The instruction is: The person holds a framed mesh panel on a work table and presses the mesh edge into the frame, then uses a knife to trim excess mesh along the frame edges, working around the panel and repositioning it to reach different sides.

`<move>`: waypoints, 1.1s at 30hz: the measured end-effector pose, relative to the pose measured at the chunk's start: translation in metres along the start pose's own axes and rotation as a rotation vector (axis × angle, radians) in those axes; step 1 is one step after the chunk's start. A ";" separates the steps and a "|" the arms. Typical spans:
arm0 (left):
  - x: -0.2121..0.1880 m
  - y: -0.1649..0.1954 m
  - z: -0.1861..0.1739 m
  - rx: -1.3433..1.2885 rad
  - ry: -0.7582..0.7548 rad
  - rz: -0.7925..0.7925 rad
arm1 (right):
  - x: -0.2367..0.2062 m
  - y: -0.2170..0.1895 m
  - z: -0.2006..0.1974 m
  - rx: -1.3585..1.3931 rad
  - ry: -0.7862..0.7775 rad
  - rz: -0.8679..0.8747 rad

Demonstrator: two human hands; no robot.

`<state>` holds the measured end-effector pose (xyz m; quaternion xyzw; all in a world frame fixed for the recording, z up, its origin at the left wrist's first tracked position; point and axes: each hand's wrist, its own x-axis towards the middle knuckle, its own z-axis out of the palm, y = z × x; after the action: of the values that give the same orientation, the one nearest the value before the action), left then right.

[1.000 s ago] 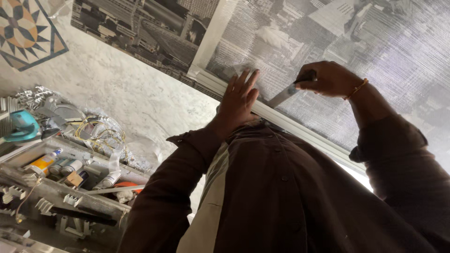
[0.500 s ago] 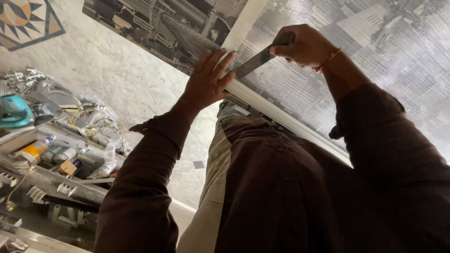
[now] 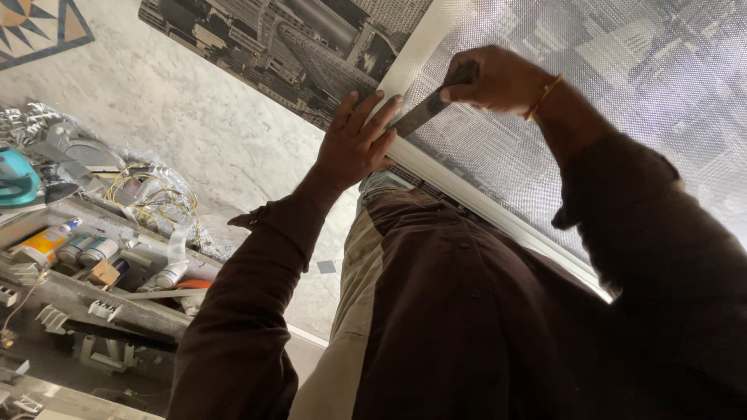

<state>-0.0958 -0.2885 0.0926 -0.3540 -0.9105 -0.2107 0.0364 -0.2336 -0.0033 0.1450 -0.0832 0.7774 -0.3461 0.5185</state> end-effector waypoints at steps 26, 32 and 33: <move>0.026 0.006 -0.005 0.065 -0.055 -0.064 | -0.013 0.012 0.020 -0.224 0.077 -0.179; 0.031 -0.007 -0.004 0.091 -0.217 0.045 | -0.033 0.048 0.052 -0.007 0.182 0.011; 0.030 -0.010 -0.005 0.085 -0.257 0.050 | -0.044 0.057 0.061 0.065 0.224 0.045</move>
<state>-0.1251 -0.2783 0.0998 -0.3989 -0.9066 -0.1239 -0.0602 -0.1480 0.0332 0.1286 -0.0098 0.8207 -0.3665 0.4382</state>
